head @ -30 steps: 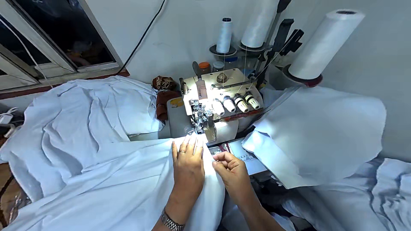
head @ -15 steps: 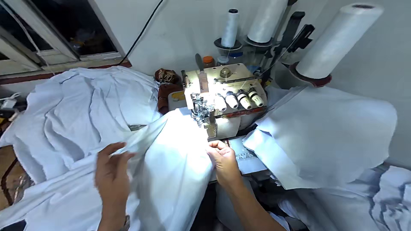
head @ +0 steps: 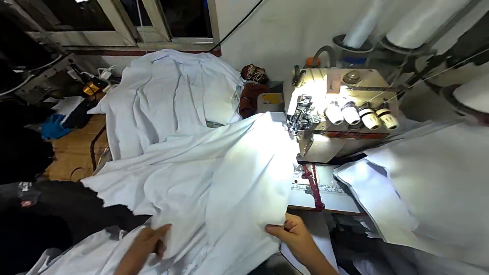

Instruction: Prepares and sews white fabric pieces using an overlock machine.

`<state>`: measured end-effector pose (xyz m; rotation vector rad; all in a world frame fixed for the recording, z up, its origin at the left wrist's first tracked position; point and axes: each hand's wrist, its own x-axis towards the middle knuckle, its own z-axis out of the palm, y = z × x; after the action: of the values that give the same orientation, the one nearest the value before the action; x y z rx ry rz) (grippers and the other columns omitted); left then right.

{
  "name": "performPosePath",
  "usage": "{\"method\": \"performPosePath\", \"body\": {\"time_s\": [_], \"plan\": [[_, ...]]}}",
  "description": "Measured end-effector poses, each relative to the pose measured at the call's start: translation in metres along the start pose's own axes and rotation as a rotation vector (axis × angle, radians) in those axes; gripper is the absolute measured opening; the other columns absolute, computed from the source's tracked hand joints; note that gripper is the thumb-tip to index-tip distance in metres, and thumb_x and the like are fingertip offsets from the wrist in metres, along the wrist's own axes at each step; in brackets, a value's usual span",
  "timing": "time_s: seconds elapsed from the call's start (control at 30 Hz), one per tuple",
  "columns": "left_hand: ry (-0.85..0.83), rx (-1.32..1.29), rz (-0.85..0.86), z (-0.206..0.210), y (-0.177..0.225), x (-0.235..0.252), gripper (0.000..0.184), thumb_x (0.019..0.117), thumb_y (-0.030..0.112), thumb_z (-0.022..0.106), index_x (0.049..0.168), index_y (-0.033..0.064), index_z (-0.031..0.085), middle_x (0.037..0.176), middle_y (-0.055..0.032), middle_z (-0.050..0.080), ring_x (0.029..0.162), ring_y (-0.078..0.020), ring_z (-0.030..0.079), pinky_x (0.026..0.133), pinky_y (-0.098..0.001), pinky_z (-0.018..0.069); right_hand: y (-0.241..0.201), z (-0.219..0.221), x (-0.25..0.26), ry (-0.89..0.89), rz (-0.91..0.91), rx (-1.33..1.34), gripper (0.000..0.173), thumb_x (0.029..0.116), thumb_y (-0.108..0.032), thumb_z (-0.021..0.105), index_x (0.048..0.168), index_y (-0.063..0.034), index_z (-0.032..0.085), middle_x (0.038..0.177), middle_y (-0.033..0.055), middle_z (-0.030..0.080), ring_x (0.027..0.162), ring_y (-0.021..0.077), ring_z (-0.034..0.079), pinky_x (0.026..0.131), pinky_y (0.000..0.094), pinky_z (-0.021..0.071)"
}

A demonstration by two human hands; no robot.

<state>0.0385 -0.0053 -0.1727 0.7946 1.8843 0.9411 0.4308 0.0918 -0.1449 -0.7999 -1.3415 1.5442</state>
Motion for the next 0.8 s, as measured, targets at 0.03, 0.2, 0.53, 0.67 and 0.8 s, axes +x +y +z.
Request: {"method": "performPosePath", "body": {"time_s": [0.03,0.2,0.53,0.67,0.8], "plan": [[0.093,-0.062,0.073,-0.018,0.022,-0.001,0.023,0.1046,0.024,0.052,0.106,0.0019,0.058,0.062,0.0030,0.064,0.050,-0.0089,0.063,0.052,-0.0295,0.0582,-0.010,-0.012,0.000,0.032,-0.043,-0.019,0.013,0.0902,-0.002,0.068,0.100,-0.0083,0.075,0.091,-0.0037,0.077,0.084,0.0050,0.072,0.079,0.0276,0.0619],[0.352,-0.164,0.635,-0.103,0.131,0.041,0.026,0.1074,0.012,0.043,0.122,-0.0070,0.054,0.103,-0.0019,0.066,0.091,-0.0050,0.066,0.086,-0.0250,0.0559,-0.051,-0.050,0.003,0.036,-0.098,-0.081,0.012,0.0971,-0.015,0.066,0.101,-0.0159,0.077,0.091,-0.0065,0.076,0.084,0.0023,0.071,0.080,0.0254,0.0608],[-0.032,0.418,0.803,0.059,0.234,0.019,0.019,0.1017,0.008,0.057,0.115,-0.0049,0.060,0.106,-0.0179,0.065,0.086,-0.0248,0.065,0.079,-0.0430,0.0561,0.021,0.008,0.009,-0.021,-0.015,-0.324,0.026,0.1016,-0.012,0.056,0.116,0.0087,0.063,0.101,0.0107,0.072,0.095,0.0070,0.069,0.090,0.0277,0.0563],[-0.368,0.528,1.074,0.165,0.158,-0.035,0.049,0.0868,0.023,0.073,0.131,0.0040,0.063,0.116,-0.0170,0.064,0.100,-0.0311,0.065,0.082,-0.0470,0.0576,0.007,0.010,-0.003,-0.135,-0.048,-0.336,0.032,0.1035,-0.012,0.055,0.125,0.0108,0.057,0.106,0.0145,0.070,0.099,0.0098,0.069,0.091,0.0283,0.0559],[-0.065,0.694,1.229,0.202,0.123,-0.042,0.047,0.0889,0.012,0.057,0.133,-0.0032,0.062,0.117,-0.0224,0.064,0.102,-0.0364,0.066,0.085,-0.0434,0.0583,0.002,0.005,-0.006,-0.175,-0.075,-0.371,0.032,0.1031,-0.009,0.052,0.128,0.0098,0.057,0.109,0.0171,0.070,0.102,0.0131,0.068,0.093,0.0295,0.0548]]}}
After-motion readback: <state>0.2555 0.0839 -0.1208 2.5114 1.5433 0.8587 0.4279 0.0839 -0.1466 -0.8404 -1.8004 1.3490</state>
